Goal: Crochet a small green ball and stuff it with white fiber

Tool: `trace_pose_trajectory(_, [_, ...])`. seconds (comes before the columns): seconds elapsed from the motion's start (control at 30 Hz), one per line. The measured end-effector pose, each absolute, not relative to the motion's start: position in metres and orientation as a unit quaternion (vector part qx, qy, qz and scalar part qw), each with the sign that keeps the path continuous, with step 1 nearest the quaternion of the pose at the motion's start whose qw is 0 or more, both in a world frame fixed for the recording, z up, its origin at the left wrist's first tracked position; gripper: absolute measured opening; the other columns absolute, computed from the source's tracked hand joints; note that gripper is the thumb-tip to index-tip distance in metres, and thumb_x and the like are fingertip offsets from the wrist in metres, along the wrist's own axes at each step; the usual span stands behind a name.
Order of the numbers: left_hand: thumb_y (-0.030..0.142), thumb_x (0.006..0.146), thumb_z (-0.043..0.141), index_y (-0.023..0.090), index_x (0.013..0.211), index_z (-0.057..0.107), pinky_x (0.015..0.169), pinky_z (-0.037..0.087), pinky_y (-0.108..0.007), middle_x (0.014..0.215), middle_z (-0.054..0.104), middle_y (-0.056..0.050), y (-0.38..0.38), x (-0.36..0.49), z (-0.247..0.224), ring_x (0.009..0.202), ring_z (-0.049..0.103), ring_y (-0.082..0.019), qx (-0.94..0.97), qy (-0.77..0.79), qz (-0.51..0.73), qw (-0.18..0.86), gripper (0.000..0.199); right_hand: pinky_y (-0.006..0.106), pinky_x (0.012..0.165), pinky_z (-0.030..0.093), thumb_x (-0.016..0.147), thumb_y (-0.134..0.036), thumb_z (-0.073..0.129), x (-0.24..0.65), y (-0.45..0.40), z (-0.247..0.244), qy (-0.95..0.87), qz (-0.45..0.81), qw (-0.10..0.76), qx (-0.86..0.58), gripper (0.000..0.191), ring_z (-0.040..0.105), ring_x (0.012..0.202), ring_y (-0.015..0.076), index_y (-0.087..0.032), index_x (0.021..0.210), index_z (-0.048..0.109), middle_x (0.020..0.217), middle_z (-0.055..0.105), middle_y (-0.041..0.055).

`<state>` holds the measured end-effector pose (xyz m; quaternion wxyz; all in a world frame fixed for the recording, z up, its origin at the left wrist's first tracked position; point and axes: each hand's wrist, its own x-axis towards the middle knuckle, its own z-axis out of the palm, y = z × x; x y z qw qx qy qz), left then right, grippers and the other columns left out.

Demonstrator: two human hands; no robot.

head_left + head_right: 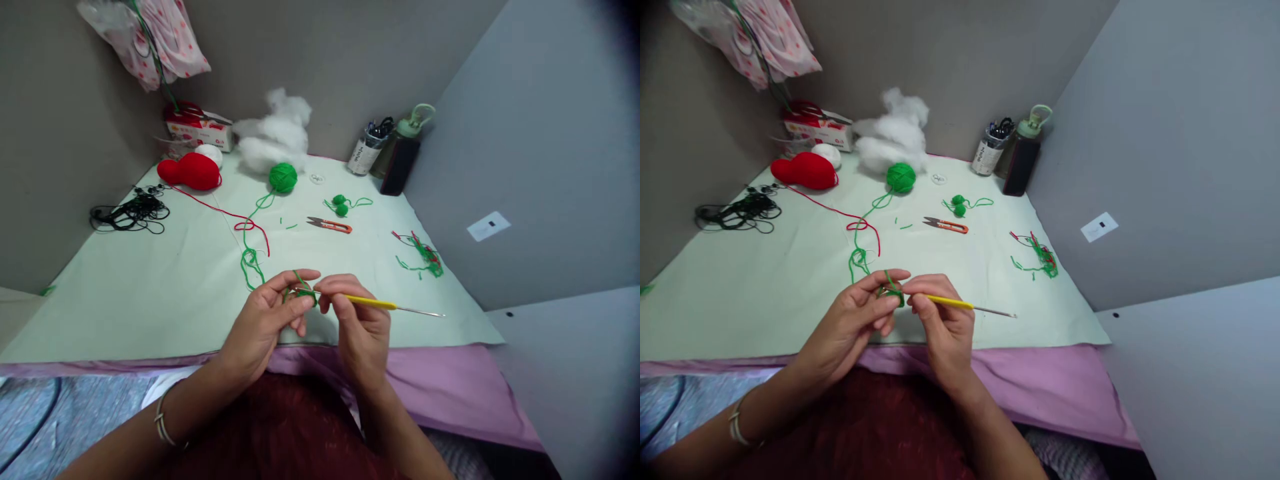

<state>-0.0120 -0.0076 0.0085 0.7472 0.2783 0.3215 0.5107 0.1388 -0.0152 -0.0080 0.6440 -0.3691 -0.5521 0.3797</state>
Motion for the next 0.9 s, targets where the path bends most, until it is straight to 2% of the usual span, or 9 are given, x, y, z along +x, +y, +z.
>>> trace_pose_trajectory(0.07, [0.022, 0.084, 0.084, 0.021, 0.109, 0.082, 0.06, 0.052, -0.016, 0.079, 0.063, 0.002, -0.01, -0.011, 0.007, 0.06, 0.058, -0.004, 0.292, 0.325, 0.503, 0.745, 0.025, 0.029, 0.07, 0.051, 0.101, -0.023, 0.064, 0.139, -0.014, -0.01, -0.532, 0.417, 0.638, -0.369, 0.018, 0.064, 0.077, 0.0133, -0.028, 0.1, 0.081, 0.094, 0.074, 0.0018])
trace_pose_trajectory(0.17, [0.025, 0.087, 0.081, 0.022, 0.109, 0.082, 0.067, 0.056, -0.019, 0.086, 0.065, 0.0, -0.011, -0.011, 0.005, 0.065, 0.063, -0.006, 0.293, 0.323, 0.497, 0.75, 0.023, 0.026, 0.069, 0.051, 0.102, -0.028, 0.064, 0.14, -0.012, -0.01, -0.475, 0.483, 0.642, -0.36, 0.016, 0.063, 0.071, 0.0109, -0.026, 0.097, 0.08, 0.087, 0.073, 0.0005])
trace_pose_trajectory(0.3, [0.024, 0.085, 0.082, 0.023, 0.105, 0.083, 0.062, 0.054, -0.018, 0.086, 0.061, 0.002, -0.011, -0.013, 0.004, 0.062, 0.059, -0.005, 0.304, 0.321, 0.498, 0.746, 0.02, 0.024, 0.068, 0.053, 0.103, -0.032, 0.061, 0.143, -0.01, -0.006, -0.442, 0.53, 0.643, -0.332, 0.021, 0.063, 0.067, 0.0091, -0.023, 0.092, 0.077, 0.087, 0.074, 0.0005])
trace_pose_trajectory(0.4, [0.023, 0.085, 0.081, 0.024, 0.102, 0.084, 0.059, 0.052, -0.017, 0.089, 0.06, 0.002, -0.011, -0.014, 0.004, 0.06, 0.056, -0.004, 0.318, 0.34, 0.505, 0.727, 0.018, 0.025, 0.069, 0.055, 0.106, -0.03, 0.056, 0.144, -0.011, -0.005, -0.467, 0.512, 0.638, -0.335, 0.023, 0.066, 0.069, 0.0095, -0.023, 0.094, 0.075, 0.09, 0.075, 0.0007])
trace_pose_trajectory(0.57, [0.022, 0.086, 0.08, 0.027, 0.107, 0.083, 0.065, 0.054, -0.018, 0.094, 0.062, 0.001, -0.012, -0.013, 0.0, 0.067, 0.061, -0.006, 0.379, 0.37, 0.511, 0.677, 0.021, 0.027, 0.073, 0.058, 0.107, -0.02, 0.05, 0.147, -0.02, -0.006, -0.584, 0.368, 0.616, -0.378, 0.023, 0.068, 0.076, 0.0111, -0.024, 0.104, 0.073, 0.097, 0.074, 0.0013])
trace_pose_trajectory(0.7, [0.02, 0.082, 0.084, 0.026, 0.111, 0.081, 0.064, 0.054, -0.016, 0.085, 0.06, 0.003, -0.013, -0.008, -0.001, 0.068, 0.059, -0.007, 0.371, 0.379, 0.54, 0.654, 0.03, 0.03, 0.078, 0.06, 0.103, -0.011, 0.054, 0.146, -0.023, -0.017, -0.729, 0.134, 0.558, -0.374, 0.025, 0.07, 0.09, 0.0159, -0.024, 0.116, 0.07, 0.1, 0.073, 0.004])
trace_pose_trajectory(0.8, [0.023, 0.08, 0.087, 0.023, 0.12, 0.077, 0.049, 0.044, -0.014, 0.082, 0.059, 0.004, -0.012, -0.006, 0.001, 0.053, 0.046, -0.002, 0.293, 0.354, 0.523, 0.718, 0.041, 0.029, 0.075, 0.06, 0.098, -0.008, 0.062, 0.143, -0.021, -0.028, -0.763, -0.032, 0.534, -0.363, 0.031, 0.069, 0.09, 0.0166, -0.024, 0.123, 0.071, 0.106, 0.072, 0.0064])
trace_pose_trajectory(0.83, [0.024, 0.08, 0.087, 0.02, 0.122, 0.076, 0.044, 0.039, -0.013, 0.077, 0.056, 0.005, -0.01, -0.007, 0.002, 0.049, 0.038, -0.001, 0.263, 0.341, 0.502, 0.75, 0.043, 0.03, 0.075, 0.06, 0.098, -0.008, 0.062, 0.143, -0.02, -0.03, -0.76, -0.045, 0.535, -0.367, 0.032, 0.069, 0.091, 0.017, -0.025, 0.124, 0.072, 0.109, 0.072, 0.0069])
trace_pose_trajectory(0.9, [0.023, 0.081, 0.086, 0.016, 0.122, 0.076, 0.041, 0.03, -0.011, 0.066, 0.046, 0.008, -0.007, -0.011, 0.005, 0.047, 0.025, 0.0, 0.214, 0.318, 0.466, 0.797, 0.043, 0.032, 0.075, 0.06, 0.1, -0.01, 0.058, 0.142, -0.02, -0.028, -0.732, 0.009, 0.561, -0.387, 0.03, 0.069, 0.09, 0.0181, -0.027, 0.12, 0.073, 0.105, 0.072, 0.0061])
